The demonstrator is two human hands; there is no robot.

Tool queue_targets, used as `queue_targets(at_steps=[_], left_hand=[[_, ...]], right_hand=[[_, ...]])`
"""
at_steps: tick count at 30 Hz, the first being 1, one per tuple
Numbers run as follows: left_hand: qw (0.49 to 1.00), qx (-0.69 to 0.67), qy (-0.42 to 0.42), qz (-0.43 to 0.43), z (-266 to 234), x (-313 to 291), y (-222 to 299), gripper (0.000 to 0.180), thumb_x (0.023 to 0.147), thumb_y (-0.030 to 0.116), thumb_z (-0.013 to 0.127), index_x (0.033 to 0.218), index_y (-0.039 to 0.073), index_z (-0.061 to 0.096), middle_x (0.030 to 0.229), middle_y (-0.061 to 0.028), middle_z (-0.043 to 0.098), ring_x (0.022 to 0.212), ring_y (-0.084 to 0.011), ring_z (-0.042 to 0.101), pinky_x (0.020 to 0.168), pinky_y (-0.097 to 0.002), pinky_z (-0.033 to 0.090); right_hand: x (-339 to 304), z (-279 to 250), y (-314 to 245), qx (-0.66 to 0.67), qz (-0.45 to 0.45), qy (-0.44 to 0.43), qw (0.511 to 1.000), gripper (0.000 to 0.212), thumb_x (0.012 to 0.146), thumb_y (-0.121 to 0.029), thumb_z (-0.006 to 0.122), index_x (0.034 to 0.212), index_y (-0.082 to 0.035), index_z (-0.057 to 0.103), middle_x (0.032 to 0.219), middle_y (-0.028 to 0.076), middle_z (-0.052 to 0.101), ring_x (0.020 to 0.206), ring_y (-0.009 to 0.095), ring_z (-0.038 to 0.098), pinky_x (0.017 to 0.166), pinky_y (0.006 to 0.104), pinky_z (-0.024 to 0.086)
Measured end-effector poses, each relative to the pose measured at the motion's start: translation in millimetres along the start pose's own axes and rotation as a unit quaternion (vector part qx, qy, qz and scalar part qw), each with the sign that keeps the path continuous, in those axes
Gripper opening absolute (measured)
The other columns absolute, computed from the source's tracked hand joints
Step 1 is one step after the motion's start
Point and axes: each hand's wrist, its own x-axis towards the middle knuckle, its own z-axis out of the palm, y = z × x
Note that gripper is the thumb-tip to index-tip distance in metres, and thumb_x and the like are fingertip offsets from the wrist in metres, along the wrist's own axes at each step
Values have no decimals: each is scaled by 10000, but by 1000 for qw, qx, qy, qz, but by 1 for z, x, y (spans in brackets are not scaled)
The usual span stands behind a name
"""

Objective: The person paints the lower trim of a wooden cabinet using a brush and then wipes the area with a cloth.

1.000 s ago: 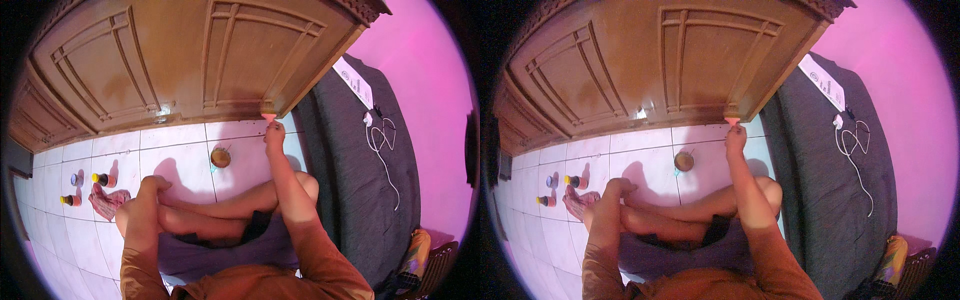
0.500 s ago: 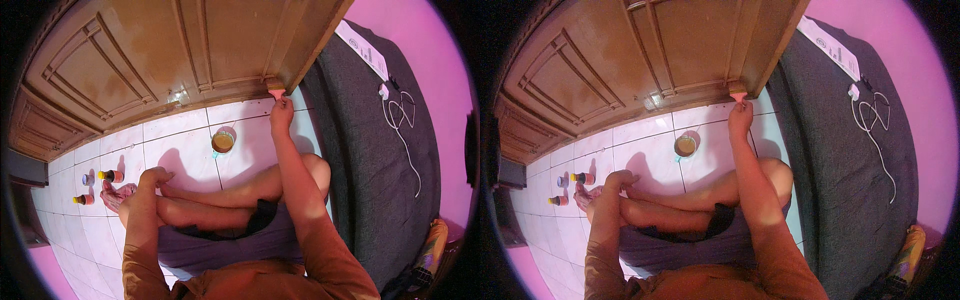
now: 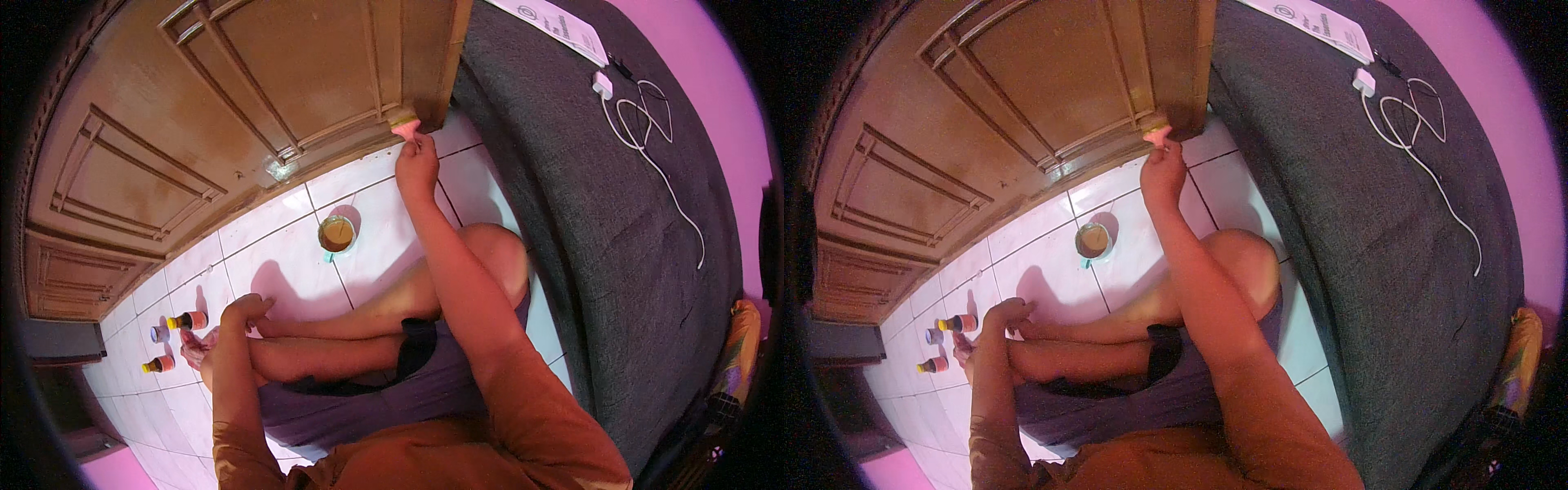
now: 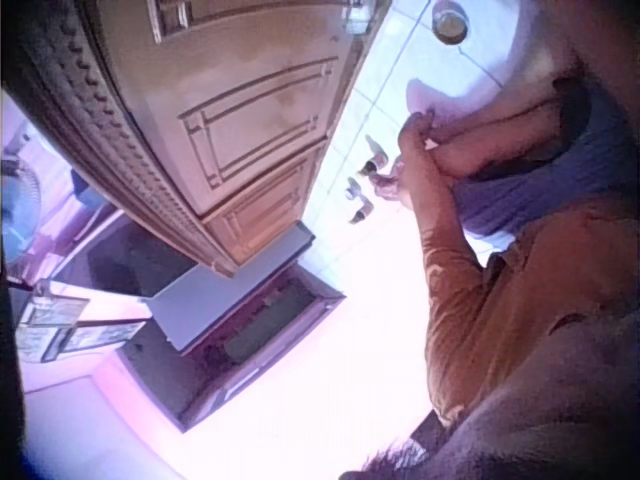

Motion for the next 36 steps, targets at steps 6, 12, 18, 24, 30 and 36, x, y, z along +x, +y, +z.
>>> queue_targets(at_steps=[6,12,18,24,30,36], left_hand=[[996,-57,71,11,7,-7,2,665,922,543,440,1004,-101,584,804,-202,646,552,-303,617,486,-395,550],[997,-23,64,31,6,4,-7,652,923,534,435,821,-81,624,639,-169,609,505,-274,597,474,-391,524],[998,-17,47,29,3,-5,-8,670,920,519,448,832,-117,636,690,-198,649,580,-314,654,526,-409,550],[997,-23,63,42,2,-14,2,673,933,507,420,859,-126,635,703,-191,652,575,-310,646,522,-407,540],[998,5,35,47,-2,-14,3,656,935,501,410,903,-114,634,735,-187,652,597,-303,644,544,-408,543],[997,-32,36,60,1,-2,-7,686,922,543,413,937,-112,617,788,-181,662,593,-294,639,529,-398,540]], right_hand=[[5,-4,1,-20,40,-1,999,222,905,-113,484,1052,26,574,1009,242,634,976,397,605,834,458,473],[5,-4,0,-43,33,-33,998,221,883,-131,513,988,32,619,975,259,641,949,406,615,838,458,477],[-10,-56,-54,-87,-34,-150,984,222,853,-156,553,978,10,628,919,249,663,887,397,643,800,440,505],[-30,-70,-78,-64,-92,-412,904,179,824,-137,601,907,18,635,833,183,670,692,248,639,697,334,504],[-66,-45,-78,-155,-185,-450,859,160,806,-133,589,888,-16,660,741,203,640,671,339,622,648,405,486],[-71,-41,-85,-199,-138,-473,847,141,803,-138,598,878,-33,656,767,210,646,699,364,625,661,424,487]])
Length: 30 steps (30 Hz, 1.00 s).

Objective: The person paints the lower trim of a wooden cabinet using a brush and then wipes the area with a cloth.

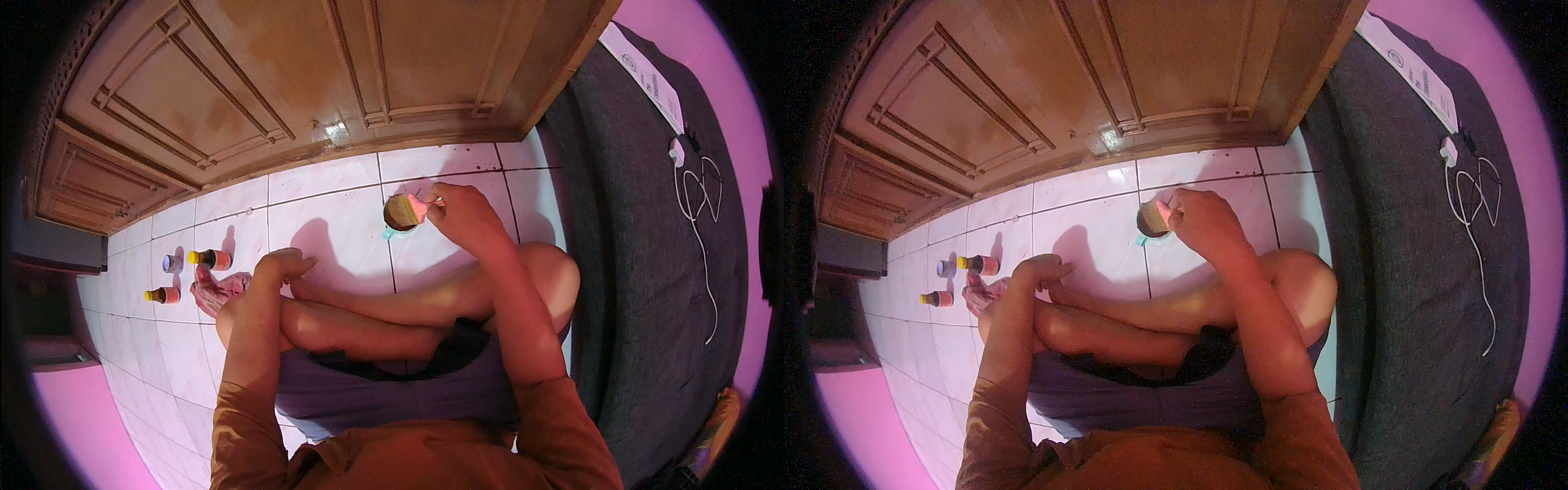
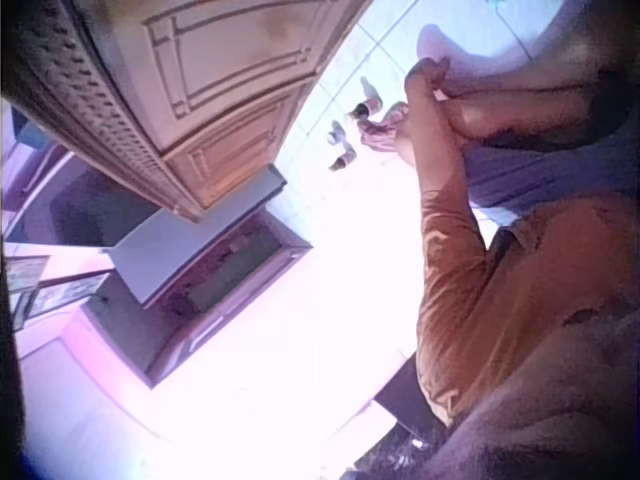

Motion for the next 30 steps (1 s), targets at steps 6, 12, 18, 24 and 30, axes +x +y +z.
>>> queue_targets(at_steps=[6,12,18,24,30], left_hand=[[1000,0,-3,-1,-3,-4,6,681,916,546,422,902,-106,619,770,-178,658,586,-275,635,508,-395,531],[1000,-6,3,13,-3,-8,6,660,910,526,433,830,-100,626,670,-181,621,563,-272,626,499,-389,523],[1000,-13,9,5,-3,-5,6,678,900,555,438,840,-92,631,688,-186,626,559,-288,624,499,-400,523],[1000,-1,-4,6,-5,-11,8,707,894,581,439,879,-96,642,711,-195,633,569,-299,629,508,-402,527],[999,30,-11,-18,-7,-17,18,685,910,559,415,842,-82,647,764,-173,665,674,-291,655,671,-400,545]], right_hand=[[4,6,6,-14,-8,11,1000,125,800,-141,604,856,-40,652,765,209,646,700,363,625,670,426,490],[12,22,8,-90,-13,-7,996,188,828,-224,613,771,-51,659,759,171,657,714,355,628,650,420,488],[21,39,15,-133,-21,15,991,345,873,-373,604,767,-53,676,753,169,652,717,351,622,646,433,480],[18,31,8,-104,-27,12,994,284,862,-324,607,796,-60,689,770,165,661,736,351,629,664,430,489],[13,15,11,-91,12,-20,996,271,869,-323,575,900,-83,697,860,175,665,821,344,637,732,449,498]])
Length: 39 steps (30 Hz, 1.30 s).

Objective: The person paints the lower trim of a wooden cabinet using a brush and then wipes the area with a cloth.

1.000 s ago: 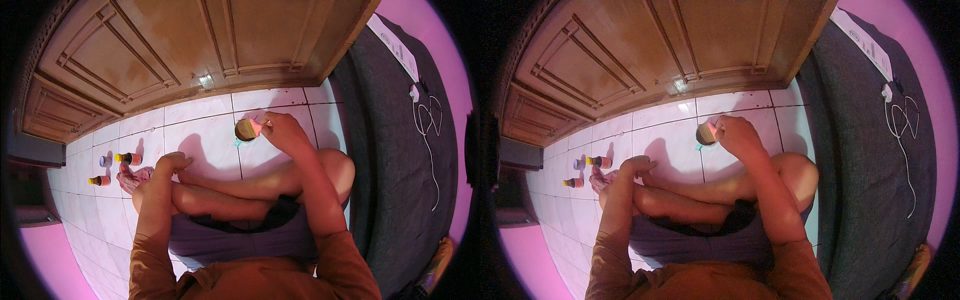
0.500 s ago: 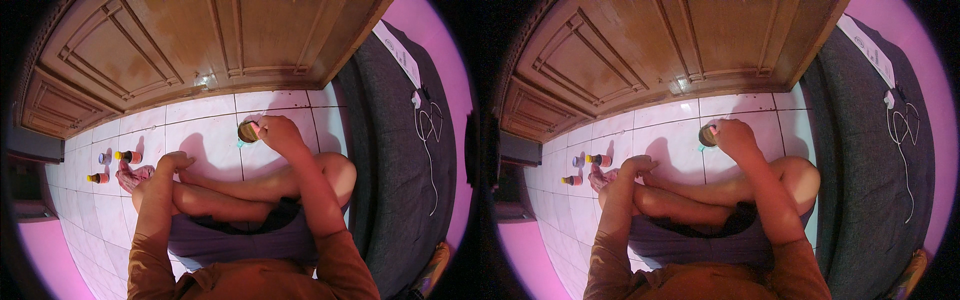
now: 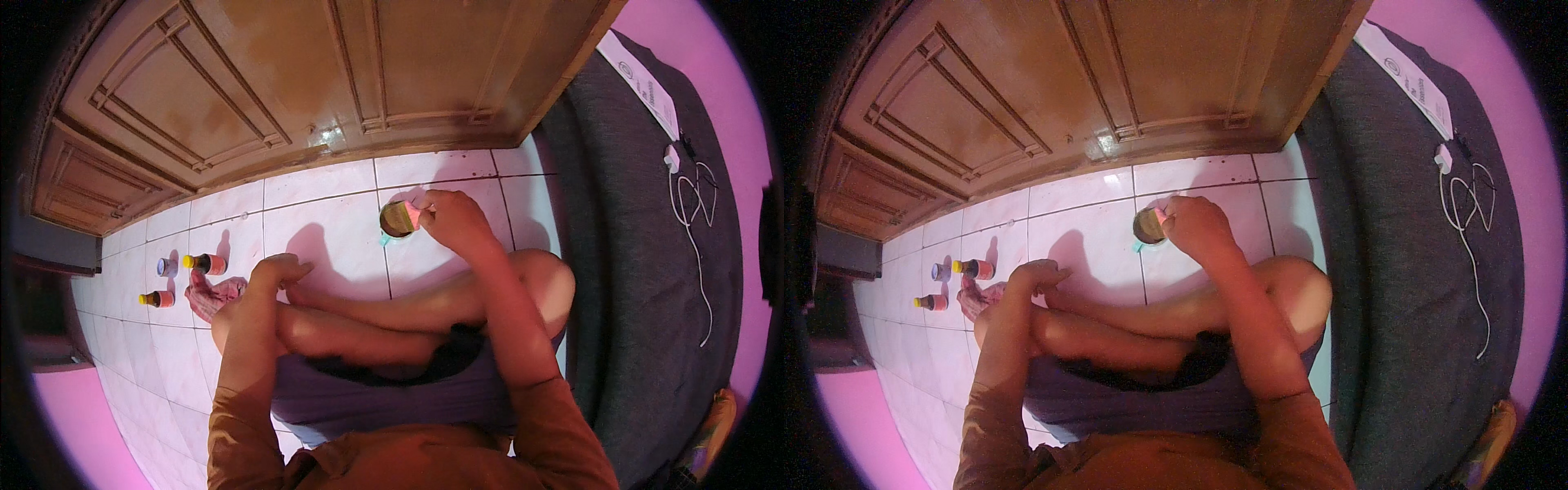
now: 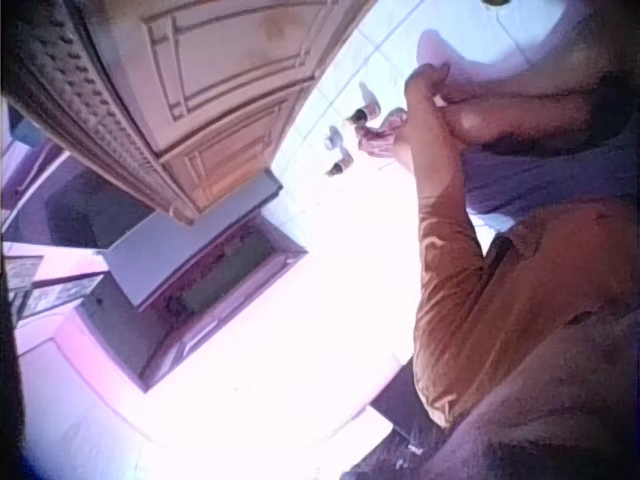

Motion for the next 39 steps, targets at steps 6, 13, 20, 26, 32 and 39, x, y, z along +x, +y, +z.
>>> queue_targets(at_steps=[6,13,20,26,32,39], left_hand=[[1000,-17,0,9,4,9,-8,676,926,535,409,935,-103,632,771,-194,649,632,-317,644,581,-405,541],[999,-39,11,0,3,6,-10,655,912,524,436,943,-101,629,804,-182,663,677,-292,654,625,-395,542],[998,-50,16,24,5,5,-12,657,919,522,431,955,-108,615,765,-169,653,626,-293,633,561,-402,522],[1000,-31,-4,-2,0,1,-5,677,906,541,434,987,-97,645,862,-192,679,736,-297,667,688,-404,545],[1000,-22,2,-6,4,6,-10,689,913,556,417,890,-89,660,792,-186,671,671,-298,649,650,-401,537],[1000,-6,-20,-1,3,13,-9,704,925,557,397,924,-109,625,773,-200,657,583,-300,639,533,-409,539]], right_hand=[[-3,-5,10,100,18,33,994,187,795,-148,609,890,0,676,821,182,673,761,319,653,713,372,512],[3,-20,46,272,97,-25,957,239,801,-160,570,918,17,682,771,133,682,640,194,624,608,322,485],[6,-28,64,435,246,-80,862,244,844,-184,531,870,16,668,697,87,634,522,101,469,429,256,356],[3,-27,73,524,275,-118,798,228,865,-167,496,875,18,629,659,51,560,504,80,418,404,230,299],[2,-28,76,668,219,-54,709,217,880,-148,477,939,21,600,702,44,546,514,75,407,405,218,286],[0,-29,81,687,226,200,661,212,897,-169,485,967,-1,594,725,40,549,531,81,410,427,218,306]])
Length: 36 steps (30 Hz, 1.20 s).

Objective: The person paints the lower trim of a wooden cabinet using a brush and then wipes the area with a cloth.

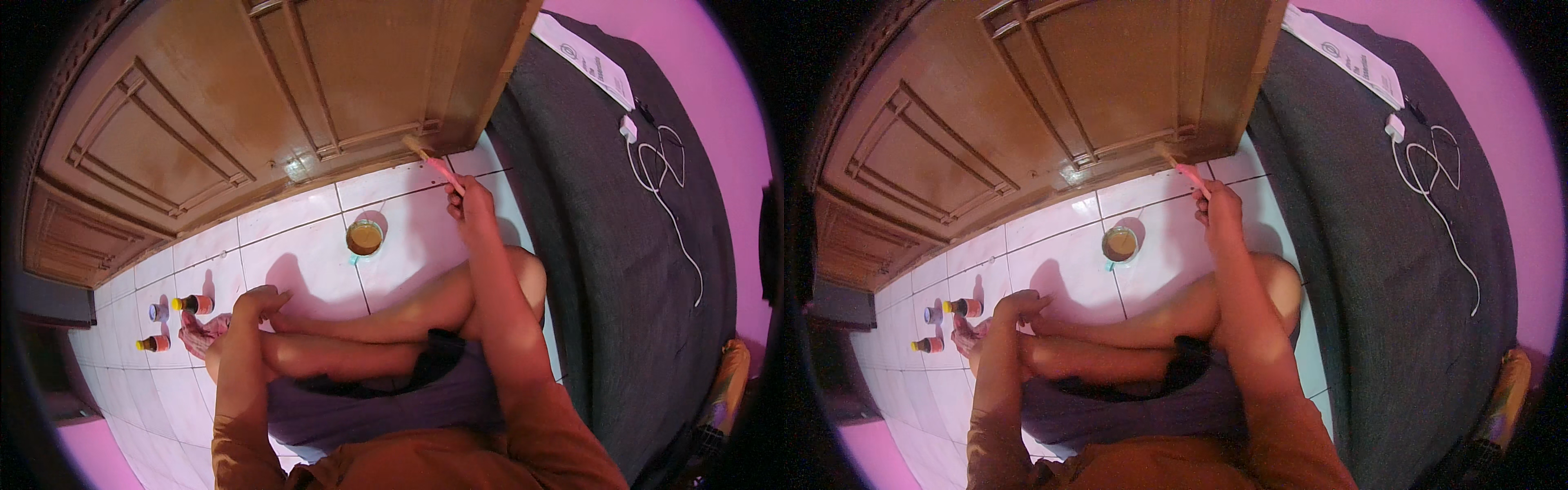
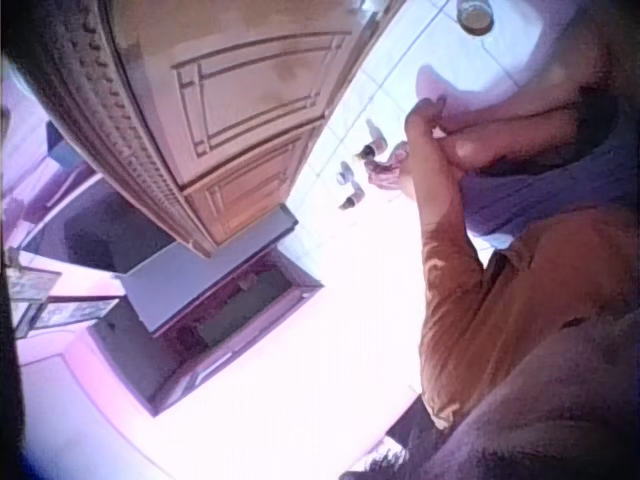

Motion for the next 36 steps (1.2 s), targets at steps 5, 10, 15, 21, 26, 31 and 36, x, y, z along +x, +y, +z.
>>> queue_targets(at_steps=[5,10,15,21,26,31,36], left_hand=[[1000,-2,10,-9,1,-1,2,681,922,556,423,941,-98,614,778,-199,650,621,-293,647,531,-396,539],[999,-35,18,-24,4,2,-4,693,923,553,428,1103,-106,538,897,-213,649,638,-318,653,551,-409,558],[999,-31,26,-23,3,2,0,663,930,528,455,1129,-102,511,1010,-225,641,680,-340,674,537,-414,573],[999,-27,9,-16,3,4,-4,675,927,548,437,1125,-91,527,910,-210,651,682,-328,662,549,-415,563],[999,-25,16,-18,2,0,4,656,925,518,452,1044,-119,552,866,-215,649,666,-329,671,537,-421,574],[999,-26,22,-16,0,-6,10,649,916,520,463,1039,-111,554,869,-208,641,651,-314,662,551,-419,575],[999,-23,37,-22,1,-9,11,624,908,511,481,1040,-94,555,895,-205,639,675,-305,665,556,-415,573]], right_hand=[[20,11,24,44,-80,145,985,173,925,-122,441,1033,-18,527,795,42,547,584,81,408,478,234,349],[52,22,44,31,-140,183,973,187,925,-142,464,1085,-49,497,804,55,556,608,103,468,478,250,379],[73,26,56,-44,-223,182,957,146,911,-97,468,1015,4,483,878,174,609,821,269,619,778,359,477],[68,33,69,-233,-320,242,886,178,907,-94,486,1037,26,471,860,168,610,750,239,616,730,339,485],[61,39,56,-206,-323,221,897,182,912,-99,489,1043,25,472,883,199,610,819,297,614,774,372,482],[58,36,50,-235,-293,247,893,201,915,-124,508,1050,20,473,957,237,605,891,352,615,795,401,479],[55,40,53,-246,-306,216,894,174,909,-94,488,1045,9,460,965,263,601,912,425,598,785,469,475]])
